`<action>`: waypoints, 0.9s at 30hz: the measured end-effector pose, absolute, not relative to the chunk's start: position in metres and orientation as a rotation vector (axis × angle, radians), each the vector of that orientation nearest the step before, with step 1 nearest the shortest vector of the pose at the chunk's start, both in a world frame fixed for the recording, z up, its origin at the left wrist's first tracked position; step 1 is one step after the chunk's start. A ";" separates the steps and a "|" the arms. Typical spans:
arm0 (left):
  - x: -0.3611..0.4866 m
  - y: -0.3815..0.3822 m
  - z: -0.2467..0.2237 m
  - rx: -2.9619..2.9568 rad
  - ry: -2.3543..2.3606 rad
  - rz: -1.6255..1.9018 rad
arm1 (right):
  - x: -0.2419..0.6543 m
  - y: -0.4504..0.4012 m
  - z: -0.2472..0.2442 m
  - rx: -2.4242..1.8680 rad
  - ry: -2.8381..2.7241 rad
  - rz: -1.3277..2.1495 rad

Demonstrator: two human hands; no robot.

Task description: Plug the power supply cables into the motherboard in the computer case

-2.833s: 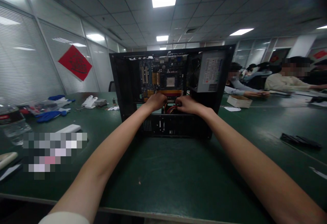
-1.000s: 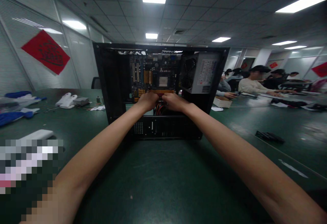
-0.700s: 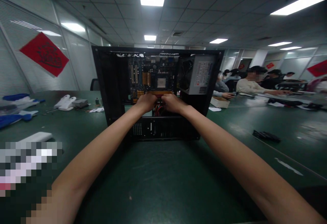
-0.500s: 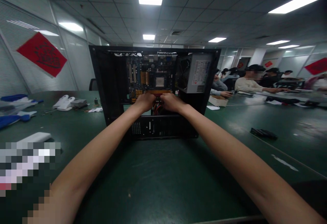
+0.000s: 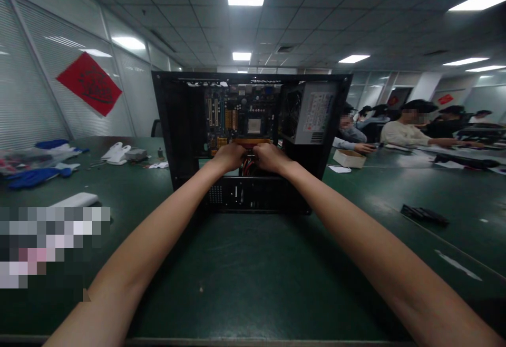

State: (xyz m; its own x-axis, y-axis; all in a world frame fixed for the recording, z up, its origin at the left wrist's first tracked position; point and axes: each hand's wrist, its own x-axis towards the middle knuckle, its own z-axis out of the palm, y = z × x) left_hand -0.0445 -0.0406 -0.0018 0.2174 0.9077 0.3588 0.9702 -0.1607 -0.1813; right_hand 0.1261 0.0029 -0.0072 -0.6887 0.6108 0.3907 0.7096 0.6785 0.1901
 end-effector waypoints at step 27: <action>-0.047 -0.034 -0.007 -2.130 -1.771 -0.363 | 0.125 0.020 -0.016 -1.054 -2.539 -0.512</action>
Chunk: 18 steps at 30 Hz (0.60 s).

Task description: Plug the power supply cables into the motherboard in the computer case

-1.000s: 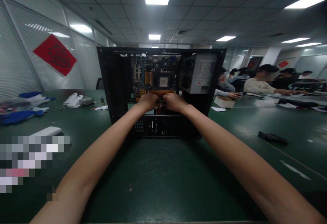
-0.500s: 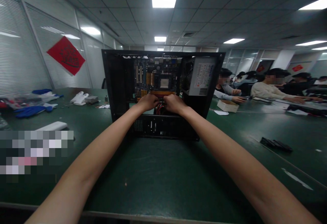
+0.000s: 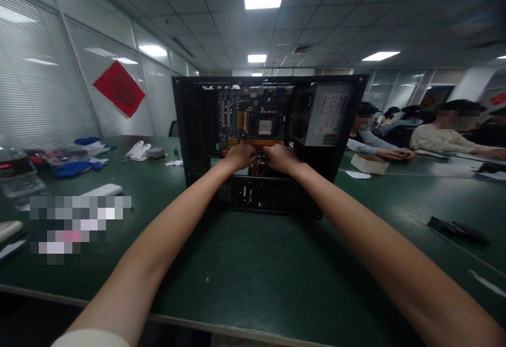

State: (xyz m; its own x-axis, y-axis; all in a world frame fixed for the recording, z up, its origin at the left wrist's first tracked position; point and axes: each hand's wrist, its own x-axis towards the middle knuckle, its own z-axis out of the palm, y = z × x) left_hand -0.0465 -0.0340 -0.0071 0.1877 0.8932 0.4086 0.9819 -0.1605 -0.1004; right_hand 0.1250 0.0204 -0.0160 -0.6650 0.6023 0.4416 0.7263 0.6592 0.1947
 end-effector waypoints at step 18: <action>-0.043 -0.038 -0.003 -2.099 -1.766 -0.287 | 0.131 0.013 -0.013 -1.098 -2.504 -0.307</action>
